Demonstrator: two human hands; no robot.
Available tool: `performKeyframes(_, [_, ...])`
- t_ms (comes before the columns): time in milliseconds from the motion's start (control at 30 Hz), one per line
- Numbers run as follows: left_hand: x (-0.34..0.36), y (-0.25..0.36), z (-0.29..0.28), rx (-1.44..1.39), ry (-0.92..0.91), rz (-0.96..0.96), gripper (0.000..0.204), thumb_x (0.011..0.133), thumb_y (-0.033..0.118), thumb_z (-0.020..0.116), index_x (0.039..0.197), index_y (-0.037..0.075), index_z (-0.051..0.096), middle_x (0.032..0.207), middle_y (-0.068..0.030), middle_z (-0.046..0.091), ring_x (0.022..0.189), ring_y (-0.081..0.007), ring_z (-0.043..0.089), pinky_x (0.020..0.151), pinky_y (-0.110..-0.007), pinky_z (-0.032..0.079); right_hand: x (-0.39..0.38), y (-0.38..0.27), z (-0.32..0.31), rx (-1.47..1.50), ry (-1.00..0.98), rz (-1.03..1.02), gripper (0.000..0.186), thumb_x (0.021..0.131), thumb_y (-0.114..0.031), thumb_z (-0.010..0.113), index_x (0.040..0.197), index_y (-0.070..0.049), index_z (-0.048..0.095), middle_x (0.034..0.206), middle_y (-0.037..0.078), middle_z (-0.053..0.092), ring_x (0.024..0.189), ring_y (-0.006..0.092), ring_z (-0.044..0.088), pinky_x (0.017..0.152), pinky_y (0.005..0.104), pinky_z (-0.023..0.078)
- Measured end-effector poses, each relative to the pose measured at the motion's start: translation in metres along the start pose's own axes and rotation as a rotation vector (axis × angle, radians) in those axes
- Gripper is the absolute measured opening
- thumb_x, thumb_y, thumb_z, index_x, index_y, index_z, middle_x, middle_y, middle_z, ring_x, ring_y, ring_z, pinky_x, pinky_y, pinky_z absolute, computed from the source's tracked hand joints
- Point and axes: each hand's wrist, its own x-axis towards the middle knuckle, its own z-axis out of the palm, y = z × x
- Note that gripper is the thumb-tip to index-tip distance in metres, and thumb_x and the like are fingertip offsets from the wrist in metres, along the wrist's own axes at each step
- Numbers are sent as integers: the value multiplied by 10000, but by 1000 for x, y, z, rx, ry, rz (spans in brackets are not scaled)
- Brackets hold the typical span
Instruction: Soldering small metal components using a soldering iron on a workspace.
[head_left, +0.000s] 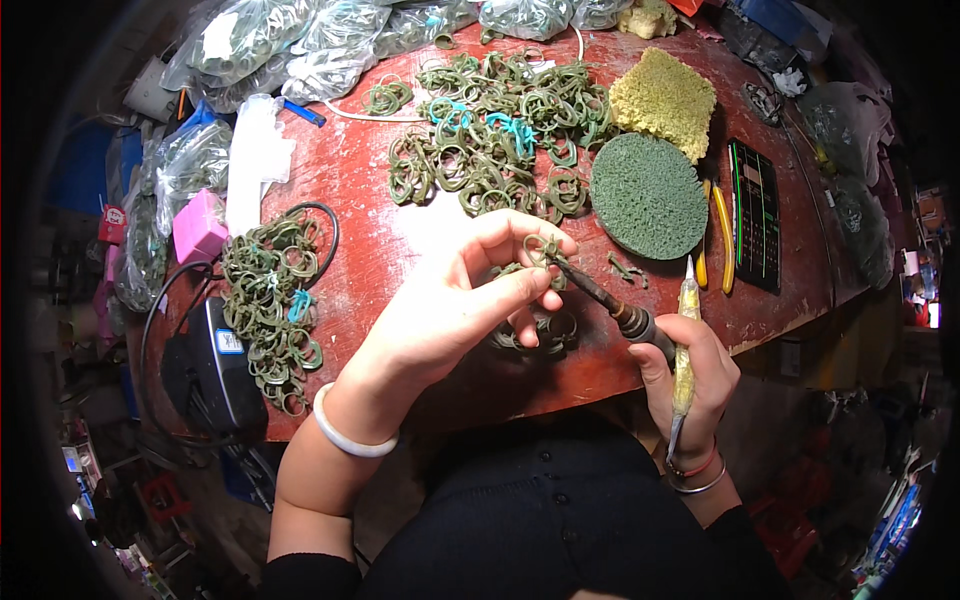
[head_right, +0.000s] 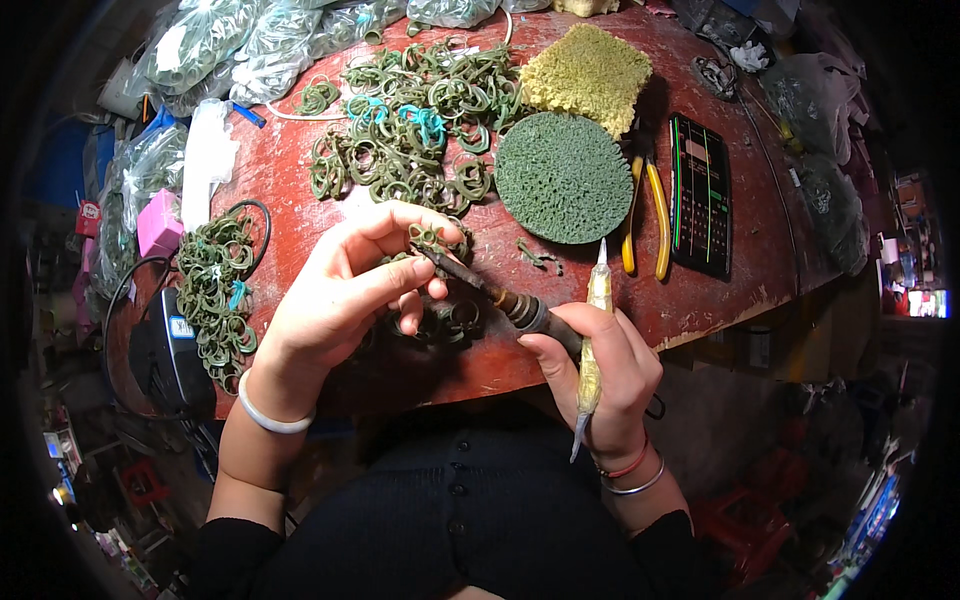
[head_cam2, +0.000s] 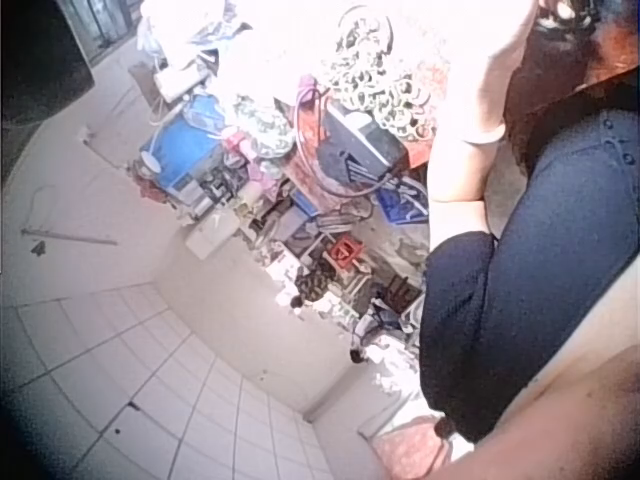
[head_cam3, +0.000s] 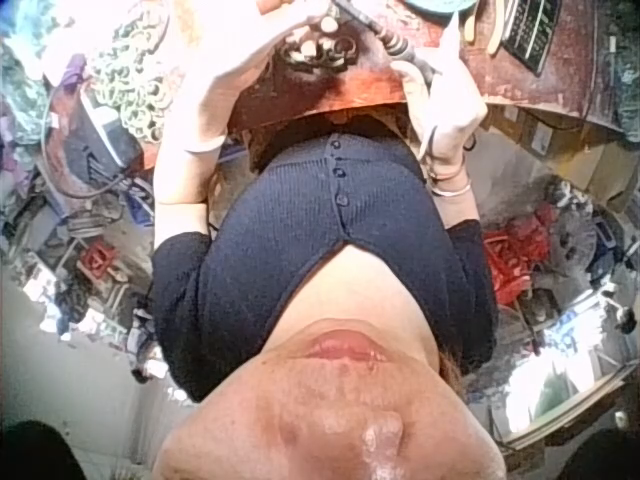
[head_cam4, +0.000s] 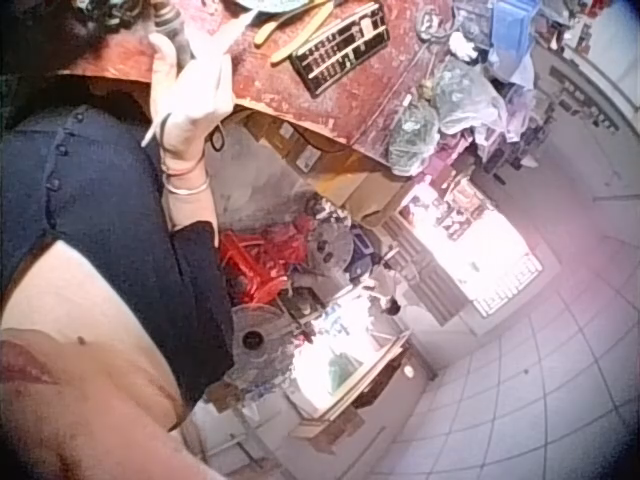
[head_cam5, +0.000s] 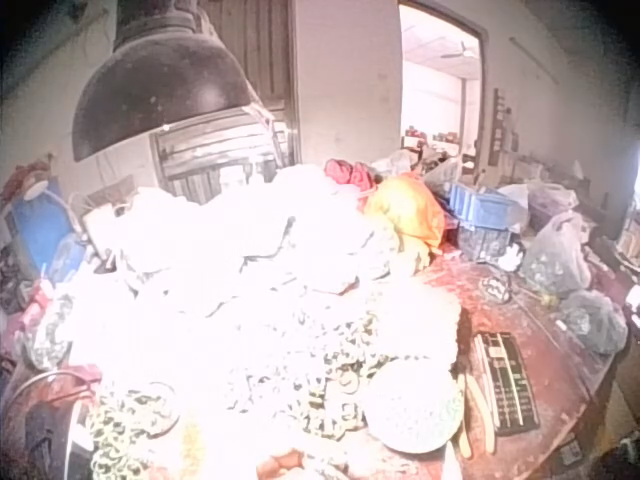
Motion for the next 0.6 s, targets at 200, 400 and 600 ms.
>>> performKeyframes(200, [1, -1, -3, -14, -40, -18, 272, 903, 56, 585, 1164, -11, 548, 1022, -73, 613, 820, -92, 606, 562, -194, 502, -1, 1, 1, 23, 34, 20, 256, 791, -154, 765, 914, 4, 607, 763, 104, 621, 648, 241, 607, 593, 308, 483])
performKeyframes(400, [0, 4, -3, -105, -110, -62, 301, 911, 73, 565, 1195, -19, 524, 998, -91, 611, 822, -106, 612, 544, -195, 498, 22, 20, -13, -309, 275, 36, 242, 808, -102, 745, 981, 4, 612, 860, 159, 657, 754, 294, 653, 685, 356, 504])
performKeyframes(600, [0, 2, -5, -145, -146, -38, 341, 897, 29, 519, 1228, -46, 495, 979, -100, 585, 814, -125, 602, 528, -200, 498, 67, 49, -32, -598, 267, -31, 172, 869, -43, 657, 1029, 1, 610, 860, 164, 656, 739, 230, 631, 697, 317, 486])
